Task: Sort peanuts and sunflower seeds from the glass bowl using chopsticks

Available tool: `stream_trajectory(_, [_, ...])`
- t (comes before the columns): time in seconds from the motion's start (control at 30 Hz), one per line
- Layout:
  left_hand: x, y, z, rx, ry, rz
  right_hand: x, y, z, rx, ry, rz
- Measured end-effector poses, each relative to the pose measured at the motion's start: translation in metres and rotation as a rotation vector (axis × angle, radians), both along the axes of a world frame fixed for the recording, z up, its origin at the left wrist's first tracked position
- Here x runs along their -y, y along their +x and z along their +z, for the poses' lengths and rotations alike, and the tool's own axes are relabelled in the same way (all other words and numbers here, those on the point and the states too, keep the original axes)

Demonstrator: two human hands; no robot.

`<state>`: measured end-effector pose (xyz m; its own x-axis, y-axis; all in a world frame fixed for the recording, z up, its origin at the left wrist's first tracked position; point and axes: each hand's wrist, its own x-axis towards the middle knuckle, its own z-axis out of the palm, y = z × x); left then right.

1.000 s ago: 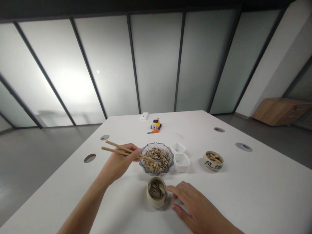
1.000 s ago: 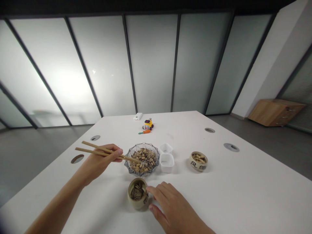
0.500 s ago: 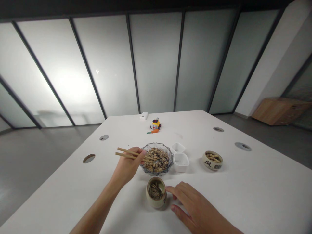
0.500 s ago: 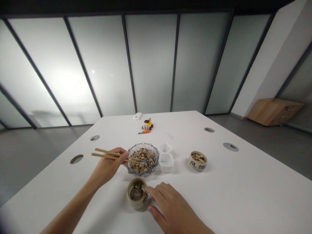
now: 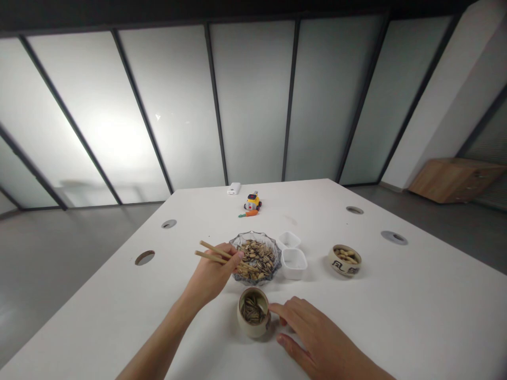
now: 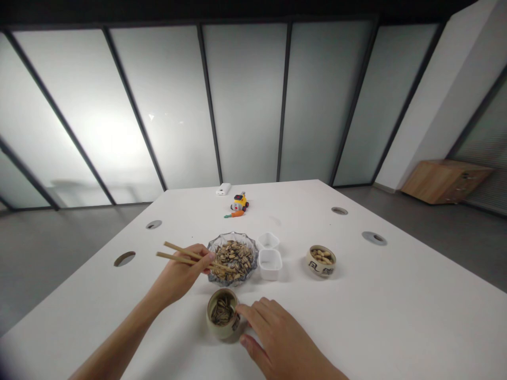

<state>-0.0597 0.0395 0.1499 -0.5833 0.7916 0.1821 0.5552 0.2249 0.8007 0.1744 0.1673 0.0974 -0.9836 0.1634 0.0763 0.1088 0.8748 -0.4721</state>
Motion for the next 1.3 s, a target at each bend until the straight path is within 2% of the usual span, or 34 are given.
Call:
stream_trajectory(0.2, [-0.003, 0.001, -0.002, 0.019, 0.011, 0.002, 0.000, 0.002, 0.000, 0.008, -0.046, -0.004])
stream_trajectory(0.33, [-0.003, 0.001, 0.002, 0.054, 0.025, 0.012, 0.000, 0.002, -0.002, -0.004, -0.048, -0.004])
stream_trajectory(0.5, [0.006, -0.003, 0.021, 0.070, 0.020, 0.028, -0.001, 0.002, 0.000, 0.000, -0.028, 0.003])
stream_trajectory(0.67, [0.028, -0.011, 0.045, 0.073, -0.028, -0.025, -0.002, 0.002, 0.000, -0.060, 0.002, 0.014])
stream_trajectory(0.8, [0.040, -0.007, 0.055, 0.073, -0.060, -0.098, -0.002, 0.003, -0.004, -0.131, 0.019, 0.027])
stream_trajectory(0.9, [0.040, 0.002, 0.057, 0.082, -0.088, -0.161, -0.002, 0.002, -0.007, -0.163, 0.031, 0.033])
stream_trajectory(1.03, [0.036, 0.009, 0.054, 0.041, -0.125, -0.174, -0.002, 0.003, -0.005, -0.143, 0.030, 0.038])
stream_trajectory(1.17, [0.030, 0.010, 0.050, -0.002, -0.114, -0.134, -0.001, 0.003, -0.004, -0.126, 0.023, 0.044])
stream_trajectory(1.3, [0.020, 0.007, 0.045, 0.073, -0.001, -0.056, 0.000, 0.003, -0.005, -0.109, 0.024, 0.027])
